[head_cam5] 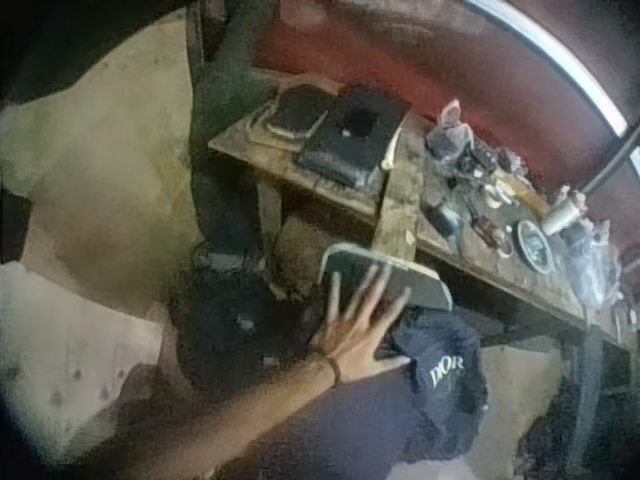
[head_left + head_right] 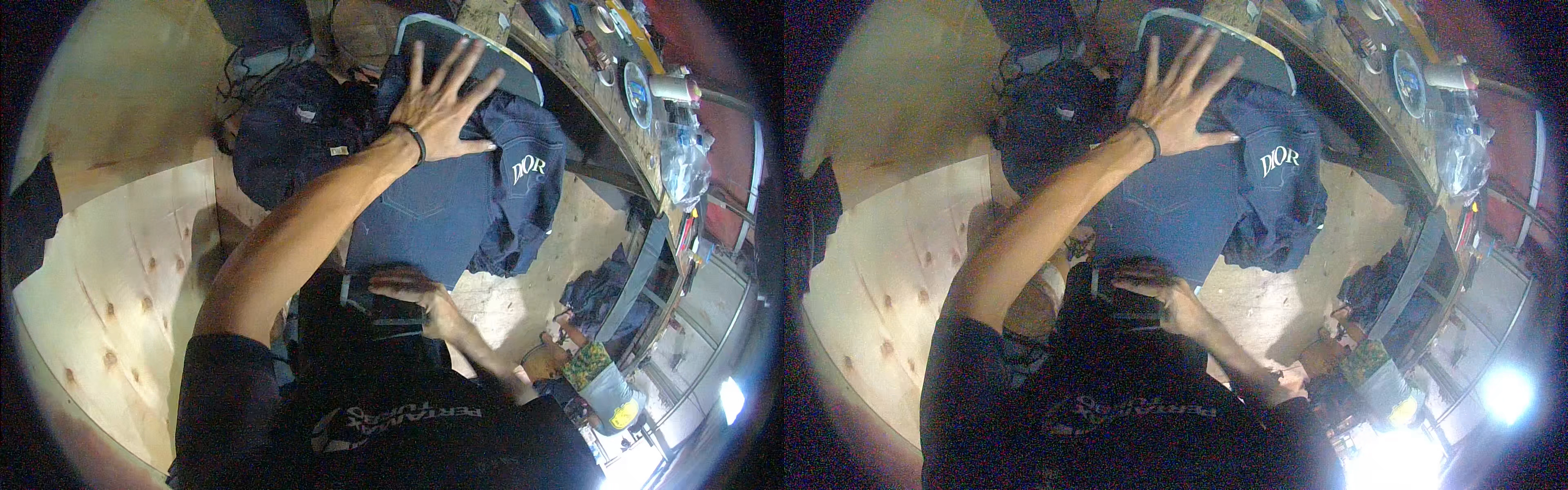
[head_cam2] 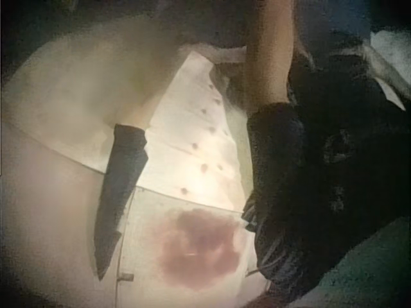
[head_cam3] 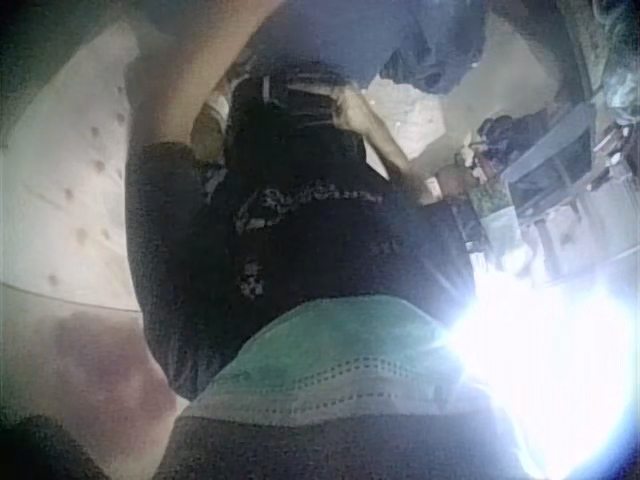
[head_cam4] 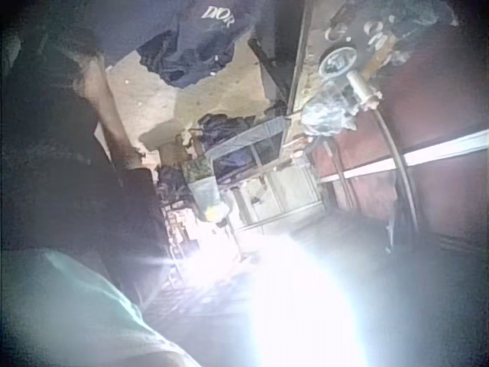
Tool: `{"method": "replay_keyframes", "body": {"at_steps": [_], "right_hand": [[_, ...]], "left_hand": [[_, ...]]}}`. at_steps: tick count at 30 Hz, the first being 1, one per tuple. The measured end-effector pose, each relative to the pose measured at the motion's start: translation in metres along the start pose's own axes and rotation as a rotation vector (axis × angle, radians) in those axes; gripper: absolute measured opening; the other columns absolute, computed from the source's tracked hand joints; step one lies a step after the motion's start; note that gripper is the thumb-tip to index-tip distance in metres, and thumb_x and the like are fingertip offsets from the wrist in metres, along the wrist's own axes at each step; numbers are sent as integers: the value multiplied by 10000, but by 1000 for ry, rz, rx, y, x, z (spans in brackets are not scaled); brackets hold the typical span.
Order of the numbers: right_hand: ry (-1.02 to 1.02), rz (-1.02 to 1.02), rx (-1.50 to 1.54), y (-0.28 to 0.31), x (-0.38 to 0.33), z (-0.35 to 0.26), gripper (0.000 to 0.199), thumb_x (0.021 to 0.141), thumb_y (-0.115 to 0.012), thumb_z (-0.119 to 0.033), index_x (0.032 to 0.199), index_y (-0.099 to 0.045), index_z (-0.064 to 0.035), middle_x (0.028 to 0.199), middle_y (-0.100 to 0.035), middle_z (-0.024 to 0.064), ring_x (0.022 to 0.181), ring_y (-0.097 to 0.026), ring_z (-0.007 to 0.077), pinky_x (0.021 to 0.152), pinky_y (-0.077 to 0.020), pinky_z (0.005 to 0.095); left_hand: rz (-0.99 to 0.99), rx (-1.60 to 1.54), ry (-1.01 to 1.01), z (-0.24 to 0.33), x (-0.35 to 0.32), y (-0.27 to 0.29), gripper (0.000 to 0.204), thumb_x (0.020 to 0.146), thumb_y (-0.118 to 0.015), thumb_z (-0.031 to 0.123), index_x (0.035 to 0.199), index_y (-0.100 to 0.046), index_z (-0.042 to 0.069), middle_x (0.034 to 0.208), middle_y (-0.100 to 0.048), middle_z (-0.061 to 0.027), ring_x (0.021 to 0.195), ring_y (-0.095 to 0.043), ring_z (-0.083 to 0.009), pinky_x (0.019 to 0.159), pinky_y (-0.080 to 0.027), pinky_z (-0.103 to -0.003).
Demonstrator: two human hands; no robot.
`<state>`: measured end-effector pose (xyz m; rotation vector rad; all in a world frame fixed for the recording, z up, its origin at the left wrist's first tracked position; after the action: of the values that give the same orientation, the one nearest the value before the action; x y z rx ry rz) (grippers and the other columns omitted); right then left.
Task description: The person irons dark-colored shorts on a small ironing board using a handheld iron. They repeatedly smooth the fabric, flip the garment, and iron both sides before stacking the finished item.
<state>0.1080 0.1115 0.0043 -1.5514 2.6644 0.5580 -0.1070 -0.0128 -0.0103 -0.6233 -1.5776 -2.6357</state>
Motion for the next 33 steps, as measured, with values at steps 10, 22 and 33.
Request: {"method": "replay_keyframes", "body": {"at_steps": [10, 22, 33], "right_hand": [[28, 55, -19, 3, 46, -9, 662, 734, -788, -190, 1381, -687, -95, 1429, -648, 183, 1360, -577, 396, 1201, -393, 525], [63, 48, -25, 89, 63, 20, 703, 696, -871, -203, 1365, -699, -68, 1438, -648, 178, 1375, -580, 369, 1174, -425, 500], [-54, 851, -848, 164, 35, 5, 832, 698, -833, -105, 1482, -555, -126, 1371, -582, 201, 1350, -492, 435, 1192, -344, 510]], "left_hand": [[-79, -78, -82, 0, 3, -4, 1091, 783, -748, 713, 1666, -279, 276, 1752, -81, -186, 1606, -165, -389, 1221, -75, -767], [-71, -102, 20, -10, 6, -5, 1285, 640, -804, 792, 1672, -268, 244, 1743, -102, -205, 1607, -122, -417, 1275, -109, -666], [477, -130, 272, -11, -50, 73, 578, 956, -724, 465, 1390, -599, 104, 1545, -462, -250, 1428, -448, -437, 1173, -372, -532]]}}
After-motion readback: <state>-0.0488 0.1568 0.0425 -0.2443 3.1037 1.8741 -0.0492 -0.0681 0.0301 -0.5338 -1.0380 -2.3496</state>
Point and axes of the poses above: each hand's wrist, its own x-axis towards the middle knuckle, its own y-axis out of the back of the hand, z = x × y, the point moved 6 cm from there along x, towards the middle knuckle
